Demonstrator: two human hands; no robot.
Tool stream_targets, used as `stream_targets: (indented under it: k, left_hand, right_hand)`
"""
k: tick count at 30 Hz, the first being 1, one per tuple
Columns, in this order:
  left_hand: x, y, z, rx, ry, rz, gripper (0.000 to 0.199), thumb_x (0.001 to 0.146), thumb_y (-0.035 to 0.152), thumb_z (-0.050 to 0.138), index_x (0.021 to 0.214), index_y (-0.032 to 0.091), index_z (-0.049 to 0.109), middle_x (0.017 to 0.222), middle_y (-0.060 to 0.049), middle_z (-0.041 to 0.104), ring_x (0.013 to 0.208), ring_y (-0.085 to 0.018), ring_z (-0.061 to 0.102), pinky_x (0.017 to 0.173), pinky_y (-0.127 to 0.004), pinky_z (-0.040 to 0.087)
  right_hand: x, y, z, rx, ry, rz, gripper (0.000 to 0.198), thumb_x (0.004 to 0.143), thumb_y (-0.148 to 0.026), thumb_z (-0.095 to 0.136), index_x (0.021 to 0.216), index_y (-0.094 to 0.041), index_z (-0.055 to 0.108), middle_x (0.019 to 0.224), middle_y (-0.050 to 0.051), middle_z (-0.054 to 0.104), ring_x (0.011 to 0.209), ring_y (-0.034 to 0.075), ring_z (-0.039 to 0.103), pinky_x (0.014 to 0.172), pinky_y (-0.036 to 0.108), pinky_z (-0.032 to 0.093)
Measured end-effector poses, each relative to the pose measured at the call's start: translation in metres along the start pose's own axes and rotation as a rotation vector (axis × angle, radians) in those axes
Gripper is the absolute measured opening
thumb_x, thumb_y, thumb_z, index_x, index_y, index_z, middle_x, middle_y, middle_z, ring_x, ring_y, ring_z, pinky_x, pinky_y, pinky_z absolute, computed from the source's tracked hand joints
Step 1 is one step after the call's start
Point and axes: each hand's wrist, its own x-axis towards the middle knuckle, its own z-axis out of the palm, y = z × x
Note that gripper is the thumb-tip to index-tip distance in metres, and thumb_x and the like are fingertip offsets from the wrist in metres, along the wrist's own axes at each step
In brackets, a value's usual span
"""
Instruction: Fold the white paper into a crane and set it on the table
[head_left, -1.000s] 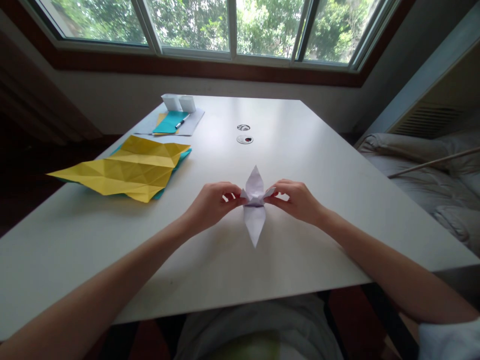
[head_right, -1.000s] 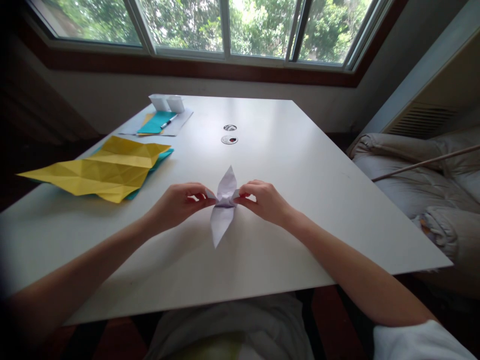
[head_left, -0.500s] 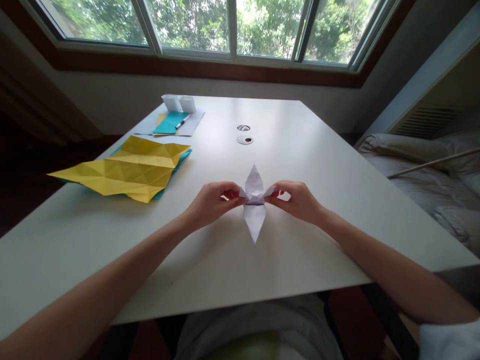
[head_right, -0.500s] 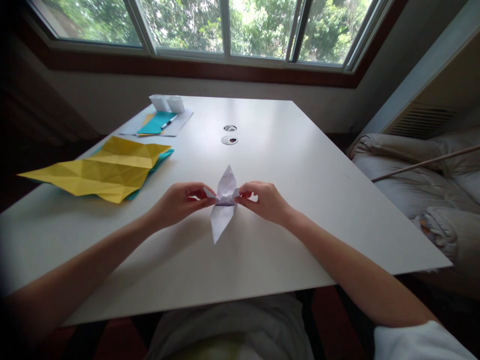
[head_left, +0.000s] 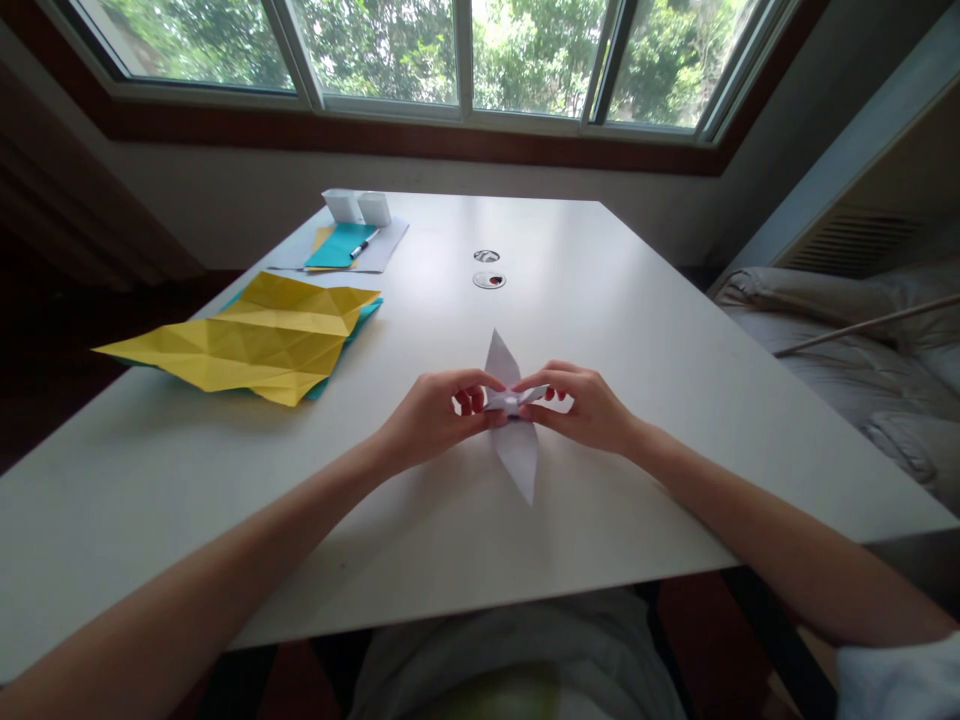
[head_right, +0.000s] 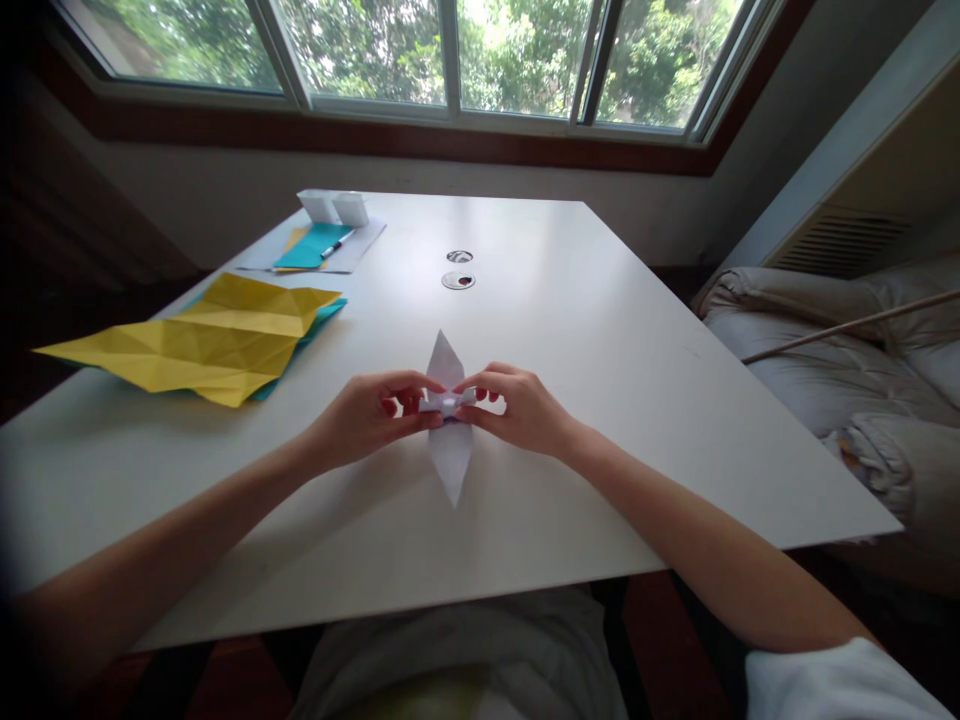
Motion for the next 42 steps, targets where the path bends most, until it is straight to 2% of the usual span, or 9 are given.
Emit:
stream_targets:
  k: [7,12,18,22,27,33,38,42]
  left_hand:
    - [-0.001,0.008,0.001,0.086,0.107,0.003,0.025,0.077,0.038,0.059,0.071,0.015,0.066,0.056,0.002,0.049,0.052,-0.008,0.036,0.049,-0.020,0.029]
    - [0.000,0.009,0.001,0.034,0.080,0.030,0.020,0.075,0.035,0.062,0.071,0.017,0.067,0.058,0.002,0.045,0.053,-0.009,0.037,0.050,-0.020,0.031]
    - [0.002,0.008,0.001,0.055,0.061,0.027,0.023,0.074,0.035,0.062,0.064,0.015,0.064,0.052,0.005,0.039,0.051,-0.008,0.033,0.049,-0.020,0.029]
    - [0.002,0.007,0.000,0.050,0.043,0.022,0.026,0.075,0.036,0.061,0.062,0.014,0.062,0.053,0.004,0.044,0.051,-0.008,0.033,0.048,-0.020,0.028]
    - [0.000,0.004,-0.004,0.011,0.061,0.028,0.020,0.077,0.035,0.060,0.073,0.015,0.064,0.063,0.001,0.055,0.055,-0.008,0.042,0.050,-0.019,0.034]
    - [0.001,-0.003,-0.015,0.064,0.059,0.007,0.020,0.076,0.033,0.061,0.066,0.014,0.062,0.057,0.003,0.052,0.051,-0.007,0.040,0.049,-0.017,0.034]
    - [0.002,-0.014,-0.022,0.052,0.001,0.011,0.022,0.076,0.035,0.060,0.071,0.014,0.064,0.057,0.002,0.056,0.051,-0.007,0.043,0.049,-0.018,0.035]
    - [0.001,-0.014,-0.019,-0.002,-0.026,-0.006,0.023,0.076,0.036,0.061,0.074,0.014,0.065,0.058,0.001,0.056,0.052,-0.008,0.045,0.049,-0.018,0.036]
  right_hand:
    - [0.002,-0.003,0.004,-0.014,0.058,0.033,0.017,0.079,-0.034,0.059,0.076,-0.018,0.064,0.073,0.003,0.057,0.059,0.010,0.048,0.055,0.023,0.041]
    - [0.002,-0.005,0.005,0.004,0.043,0.036,0.016,0.080,-0.033,0.058,0.076,-0.019,0.064,0.076,0.004,0.059,0.062,0.010,0.049,0.056,0.023,0.042]
    - [0.002,-0.005,0.005,0.003,0.028,0.037,0.016,0.080,-0.032,0.058,0.077,-0.019,0.064,0.075,0.003,0.059,0.061,0.010,0.048,0.057,0.023,0.041]
    - [0.003,-0.006,0.004,-0.011,0.025,0.034,0.017,0.081,-0.034,0.057,0.078,-0.018,0.064,0.072,0.003,0.058,0.060,0.010,0.048,0.057,0.023,0.040]
    - [0.001,-0.005,0.001,-0.011,0.027,0.073,0.017,0.080,-0.034,0.058,0.078,-0.019,0.065,0.072,0.002,0.061,0.060,0.010,0.049,0.058,0.023,0.040]
    - [-0.001,0.003,-0.003,0.073,0.011,0.088,0.014,0.081,-0.031,0.059,0.080,-0.018,0.065,0.078,0.002,0.066,0.063,0.010,0.053,0.058,0.021,0.041]
    - [-0.001,0.007,-0.005,0.095,0.033,0.104,0.013,0.079,-0.029,0.061,0.079,-0.017,0.066,0.076,0.002,0.066,0.060,0.009,0.053,0.055,0.020,0.040]
    - [0.001,0.006,-0.004,0.096,0.045,0.101,0.013,0.078,-0.030,0.062,0.079,-0.017,0.067,0.076,0.003,0.065,0.061,0.009,0.053,0.055,0.021,0.042]
